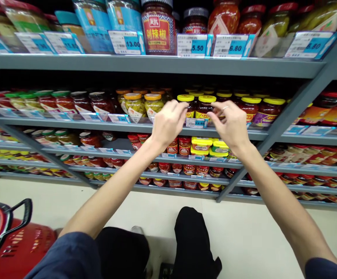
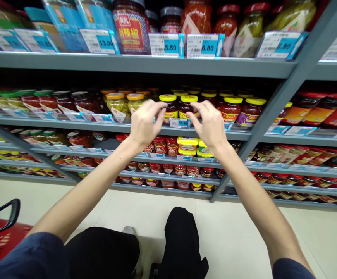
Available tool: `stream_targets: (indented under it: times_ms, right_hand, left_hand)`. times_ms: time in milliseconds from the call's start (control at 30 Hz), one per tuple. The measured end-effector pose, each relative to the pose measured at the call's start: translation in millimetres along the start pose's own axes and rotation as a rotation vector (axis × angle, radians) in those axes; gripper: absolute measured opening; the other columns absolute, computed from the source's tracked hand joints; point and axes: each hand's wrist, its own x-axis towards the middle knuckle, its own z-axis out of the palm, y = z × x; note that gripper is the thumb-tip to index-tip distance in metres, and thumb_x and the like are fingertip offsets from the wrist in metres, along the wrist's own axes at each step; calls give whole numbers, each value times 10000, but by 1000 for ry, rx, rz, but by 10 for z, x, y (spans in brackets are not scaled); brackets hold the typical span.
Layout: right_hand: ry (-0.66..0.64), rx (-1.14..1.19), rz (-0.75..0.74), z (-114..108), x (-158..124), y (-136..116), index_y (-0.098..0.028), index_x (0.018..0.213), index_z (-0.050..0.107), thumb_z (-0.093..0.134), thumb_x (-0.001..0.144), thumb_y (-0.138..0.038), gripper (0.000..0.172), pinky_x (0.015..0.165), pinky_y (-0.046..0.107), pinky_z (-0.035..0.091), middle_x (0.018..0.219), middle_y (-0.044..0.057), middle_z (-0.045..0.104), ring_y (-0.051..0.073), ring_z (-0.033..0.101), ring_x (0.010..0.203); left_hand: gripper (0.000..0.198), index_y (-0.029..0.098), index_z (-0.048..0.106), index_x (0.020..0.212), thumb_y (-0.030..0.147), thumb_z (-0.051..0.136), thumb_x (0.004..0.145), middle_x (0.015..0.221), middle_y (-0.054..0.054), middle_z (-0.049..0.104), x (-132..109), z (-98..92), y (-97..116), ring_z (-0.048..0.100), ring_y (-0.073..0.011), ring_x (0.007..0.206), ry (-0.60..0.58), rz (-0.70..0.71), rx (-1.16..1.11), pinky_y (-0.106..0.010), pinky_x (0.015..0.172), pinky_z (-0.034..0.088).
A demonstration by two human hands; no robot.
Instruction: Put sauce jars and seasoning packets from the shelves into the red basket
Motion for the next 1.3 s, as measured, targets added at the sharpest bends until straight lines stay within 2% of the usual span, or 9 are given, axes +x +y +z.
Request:
stream_targets:
  times_ms: [67,200,467,667,800,933,1100,1200,1300]
  right_hand:
    - [58,42,-18,-37,105,46,-193,1398,592,565,984,-450,488,1005,479,519,1356,142,655,308,634,1190]
    - [-29,86,2,23,265,113,-182,1384,611,641,935,-433,515,1108,525,473,1406,154,631,333,585,1283]
    - [-61,154,38,52,231,147,-224,1408,604,638,926,-415,520,1155,566,442,1434,124,624,342,576,1312]
    - [-8,211,24,69,217,214,-248,1489,517,643,904,-570,680,1204,570,385,1574,109,489,355,451,1452]
    - [87,426,82,48,163,209,-277,1537,443,607,889,-677,780,1191,544,410,1631,79,410,353,444,1464]
    - [135,832,229,-30,-1,61,-339,1504,461,550,911,-705,702,1168,510,448,1599,39,467,305,518,1418]
    - [8,1236,392,-186,-339,-156,-353,1416,534,371,978,-708,588,1139,487,495,1563,23,520,254,551,1394]
    - [-58,1214,411,-209,-534,-153,-323,1495,443,266,1007,-679,630,1111,489,520,1627,52,430,249,536,1408]
    - [-84,1157,423,-140,-701,-64,-302,1561,343,203,1024,-637,648,1082,489,539,1649,79,385,253,546,1398]
  left_hand:
    - [417,188,548,1374,428,460,1045,1383,-147,597,101,16,-160,561,-273,1325,89,-19,-118,-429,1114,452]
    - [545,182,558,1381,547,554,976,1428,-153,582,277,175,-361,522,-295,1367,-8,-53,-253,-470,1195,373]
    - [510,165,581,1362,490,599,969,1396,-150,615,251,288,-316,573,-272,1309,-3,-105,-295,-440,1168,416]
    - [572,178,537,1418,548,543,982,1459,-161,571,234,320,-323,514,-286,1387,2,-97,-305,-456,1216,359]
    - [726,170,418,1513,619,538,956,1543,-187,492,224,345,-363,450,-307,1451,13,-92,-342,-470,1242,317]
    - [802,163,322,1562,646,518,952,1610,-199,401,110,215,-279,362,-315,1514,74,-84,-356,-486,1264,284]
    - [574,212,385,1538,445,489,1024,1604,-144,434,-573,-208,-116,395,-272,1501,131,-65,-291,-493,1259,323]
    - [523,276,430,1522,335,515,1009,1571,-99,488,-1358,-479,-203,469,-260,1455,48,-168,-228,-496,1230,387]
    - [563,332,427,1536,334,519,981,1557,-47,516,-2328,-818,-433,514,-300,1418,-86,-419,-114,-532,1220,404]
